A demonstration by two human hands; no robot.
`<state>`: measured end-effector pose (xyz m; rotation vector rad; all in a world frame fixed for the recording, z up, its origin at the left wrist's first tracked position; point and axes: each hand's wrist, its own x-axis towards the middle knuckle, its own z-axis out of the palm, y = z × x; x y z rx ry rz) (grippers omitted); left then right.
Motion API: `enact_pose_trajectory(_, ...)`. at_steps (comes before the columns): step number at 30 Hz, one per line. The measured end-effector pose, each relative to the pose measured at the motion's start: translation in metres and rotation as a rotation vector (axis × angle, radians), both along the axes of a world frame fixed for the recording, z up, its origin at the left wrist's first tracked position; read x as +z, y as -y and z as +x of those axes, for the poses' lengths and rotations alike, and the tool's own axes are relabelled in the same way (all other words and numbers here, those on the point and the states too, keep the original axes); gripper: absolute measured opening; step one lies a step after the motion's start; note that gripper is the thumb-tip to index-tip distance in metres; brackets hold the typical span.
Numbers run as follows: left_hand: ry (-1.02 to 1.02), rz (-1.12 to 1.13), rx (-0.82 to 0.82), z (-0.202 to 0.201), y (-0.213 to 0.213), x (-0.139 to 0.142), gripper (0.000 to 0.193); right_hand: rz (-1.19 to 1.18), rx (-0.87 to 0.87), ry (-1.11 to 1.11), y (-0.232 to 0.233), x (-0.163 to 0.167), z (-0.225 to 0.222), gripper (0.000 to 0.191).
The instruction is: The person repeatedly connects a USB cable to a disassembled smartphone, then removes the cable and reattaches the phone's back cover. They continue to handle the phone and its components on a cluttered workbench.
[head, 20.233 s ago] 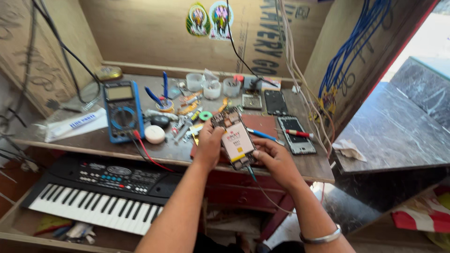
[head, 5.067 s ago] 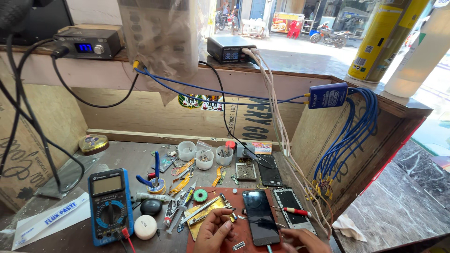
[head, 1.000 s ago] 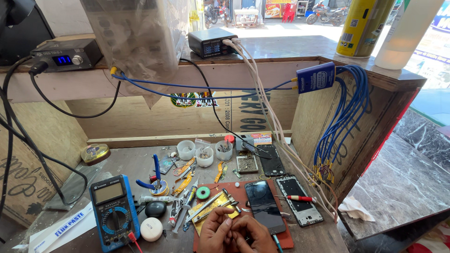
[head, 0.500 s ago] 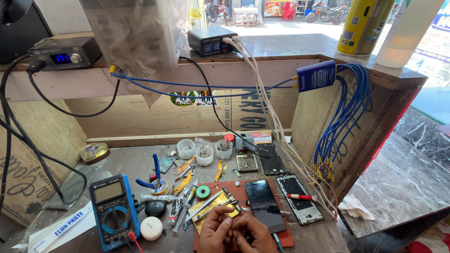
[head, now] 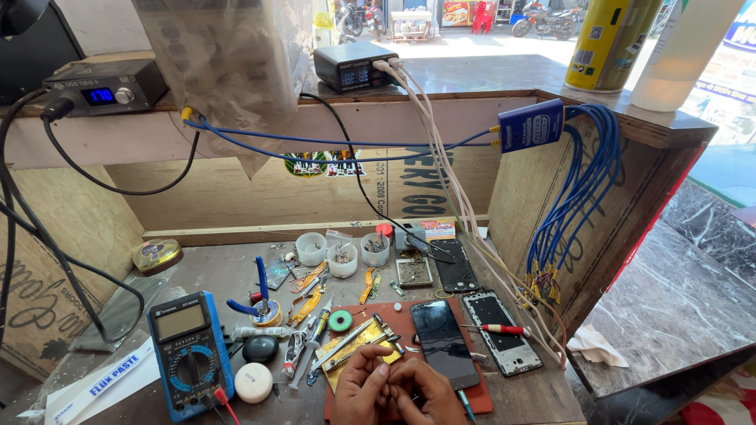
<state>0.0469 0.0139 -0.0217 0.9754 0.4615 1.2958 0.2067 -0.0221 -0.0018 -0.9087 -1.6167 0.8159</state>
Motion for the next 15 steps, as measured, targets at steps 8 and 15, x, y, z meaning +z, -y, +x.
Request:
enact_pose_trajectory(8, 0.009, -0.011, 0.000, 0.0007, 0.0006, 0.0001, 0.027, -0.045, 0.003, -0.017, 0.0008, 0.0013, -0.0003, 0.009)
enact_pose_trajectory(15, 0.007, 0.005, -0.004, 0.0012, -0.0006, 0.0004, 0.026, -0.011, 0.009, 0.001, 0.0002, 0.0007, 0.0007, 0.009)
